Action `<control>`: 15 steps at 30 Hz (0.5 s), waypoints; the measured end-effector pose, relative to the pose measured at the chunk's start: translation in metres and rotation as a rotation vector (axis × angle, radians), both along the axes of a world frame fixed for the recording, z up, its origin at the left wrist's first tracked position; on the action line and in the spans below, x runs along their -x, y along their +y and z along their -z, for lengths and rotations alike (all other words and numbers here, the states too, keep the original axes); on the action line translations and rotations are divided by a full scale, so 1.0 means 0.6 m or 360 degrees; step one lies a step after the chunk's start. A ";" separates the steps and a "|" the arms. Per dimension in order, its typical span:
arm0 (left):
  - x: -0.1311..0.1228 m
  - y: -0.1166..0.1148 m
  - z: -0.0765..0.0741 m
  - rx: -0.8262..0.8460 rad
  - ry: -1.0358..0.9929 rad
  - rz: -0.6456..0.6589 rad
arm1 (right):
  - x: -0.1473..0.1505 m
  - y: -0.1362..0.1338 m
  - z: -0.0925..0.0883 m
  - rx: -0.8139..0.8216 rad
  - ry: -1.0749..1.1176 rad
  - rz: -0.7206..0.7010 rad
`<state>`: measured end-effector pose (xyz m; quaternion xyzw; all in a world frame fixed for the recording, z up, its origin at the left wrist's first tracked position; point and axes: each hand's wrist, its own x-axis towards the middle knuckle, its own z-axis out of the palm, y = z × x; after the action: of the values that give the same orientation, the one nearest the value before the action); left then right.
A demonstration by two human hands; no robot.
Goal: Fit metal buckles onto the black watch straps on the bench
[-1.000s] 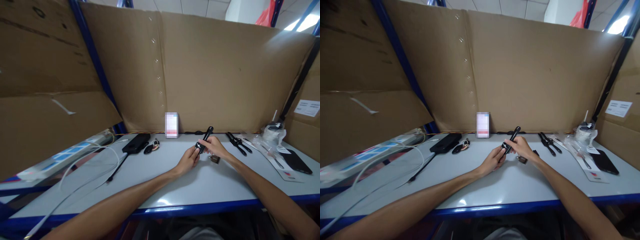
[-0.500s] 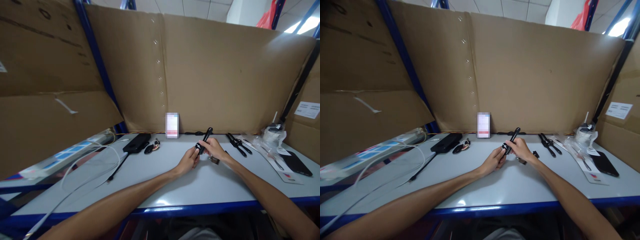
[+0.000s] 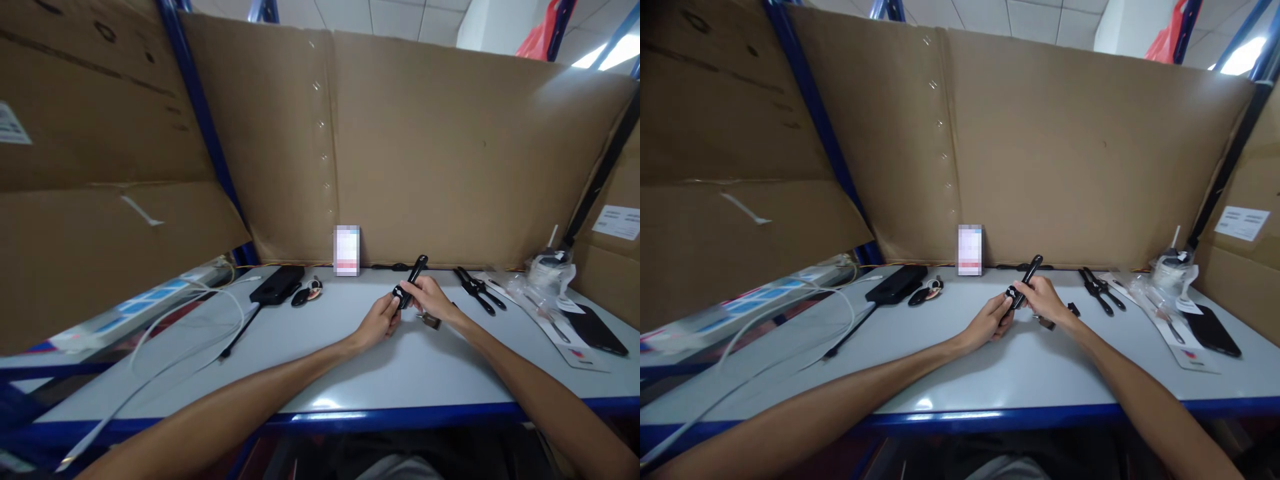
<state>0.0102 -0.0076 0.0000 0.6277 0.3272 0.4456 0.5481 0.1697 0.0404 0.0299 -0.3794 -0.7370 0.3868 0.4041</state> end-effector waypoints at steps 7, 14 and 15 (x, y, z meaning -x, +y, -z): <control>0.003 0.001 -0.009 0.0053 -0.0001 0.0040 | 0.000 0.006 0.007 -0.0006 0.0012 0.0040; 0.003 -0.005 -0.021 0.0034 0.0047 0.0062 | -0.003 0.010 0.008 0.0015 0.0042 0.0058; 0.004 -0.005 -0.021 0.0045 0.0044 0.0076 | -0.003 0.011 0.008 0.0026 0.0040 0.0060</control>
<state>0.0081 -0.0105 0.0127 0.6335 0.3261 0.4190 0.5628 0.1713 0.0468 0.0249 -0.3916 -0.7214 0.3898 0.4175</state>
